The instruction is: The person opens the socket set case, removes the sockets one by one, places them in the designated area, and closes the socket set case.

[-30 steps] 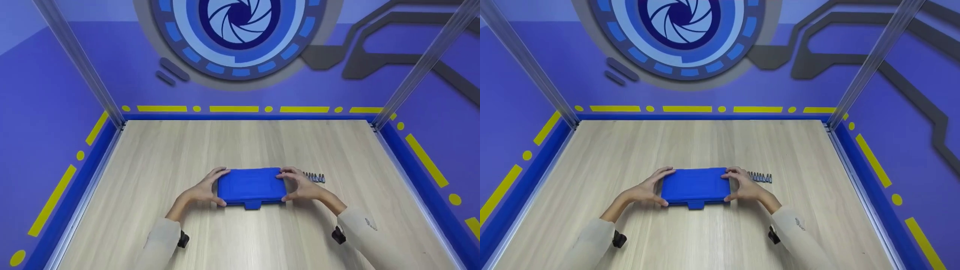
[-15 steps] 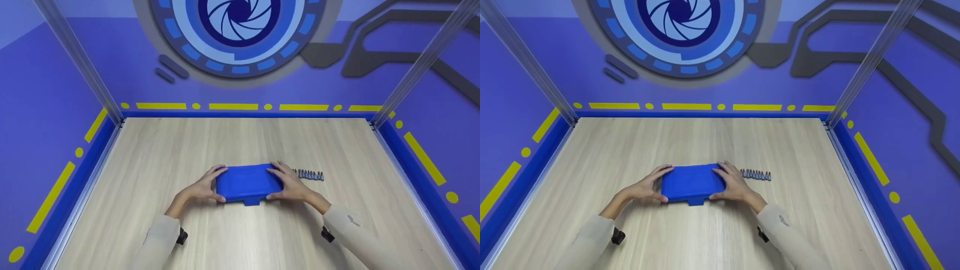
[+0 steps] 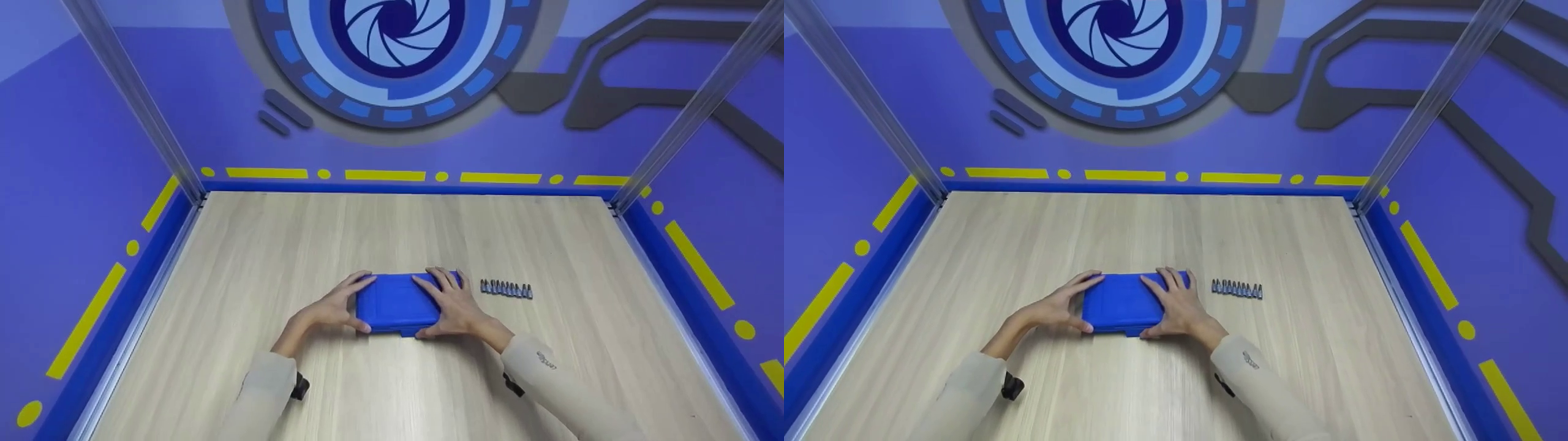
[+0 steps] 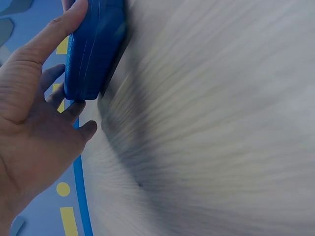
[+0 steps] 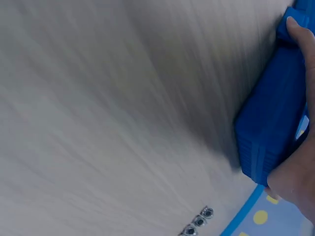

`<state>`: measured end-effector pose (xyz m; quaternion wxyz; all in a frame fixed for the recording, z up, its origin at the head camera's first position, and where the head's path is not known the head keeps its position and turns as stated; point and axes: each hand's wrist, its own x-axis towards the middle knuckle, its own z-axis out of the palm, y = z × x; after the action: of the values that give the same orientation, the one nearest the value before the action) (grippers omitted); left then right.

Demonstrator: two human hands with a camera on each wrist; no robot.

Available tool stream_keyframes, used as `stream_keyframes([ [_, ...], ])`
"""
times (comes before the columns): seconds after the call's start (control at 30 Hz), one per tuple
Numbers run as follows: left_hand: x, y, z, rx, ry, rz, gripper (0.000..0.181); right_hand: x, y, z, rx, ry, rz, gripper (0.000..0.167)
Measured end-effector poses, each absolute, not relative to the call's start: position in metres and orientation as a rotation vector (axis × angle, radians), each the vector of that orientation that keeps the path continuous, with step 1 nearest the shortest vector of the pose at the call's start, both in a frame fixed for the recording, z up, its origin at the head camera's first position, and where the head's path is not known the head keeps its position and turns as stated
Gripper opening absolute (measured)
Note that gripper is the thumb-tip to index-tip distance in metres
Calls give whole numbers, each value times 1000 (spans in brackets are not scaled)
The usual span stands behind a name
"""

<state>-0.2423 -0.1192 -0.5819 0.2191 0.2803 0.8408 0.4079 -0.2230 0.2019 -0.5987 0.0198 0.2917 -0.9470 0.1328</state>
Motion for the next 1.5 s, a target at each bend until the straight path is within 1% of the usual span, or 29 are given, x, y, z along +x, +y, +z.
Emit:
stream_keyframes([
  [0.43,-241,-124,-580,793,2354,1105,109,-216,192,-604,844,-2920,249,124],
  [1.03,-243,-125,-579,837,2390,1049,107,-216,188,-601,815,-2930,284,122],
  [1.27,-244,-127,-577,818,2376,1033,108,-222,204,-599,970,-2914,474,114],
  [1.5,-239,-132,-574,828,2367,1089,102,-219,238,-585,1099,-2950,583,96],
])
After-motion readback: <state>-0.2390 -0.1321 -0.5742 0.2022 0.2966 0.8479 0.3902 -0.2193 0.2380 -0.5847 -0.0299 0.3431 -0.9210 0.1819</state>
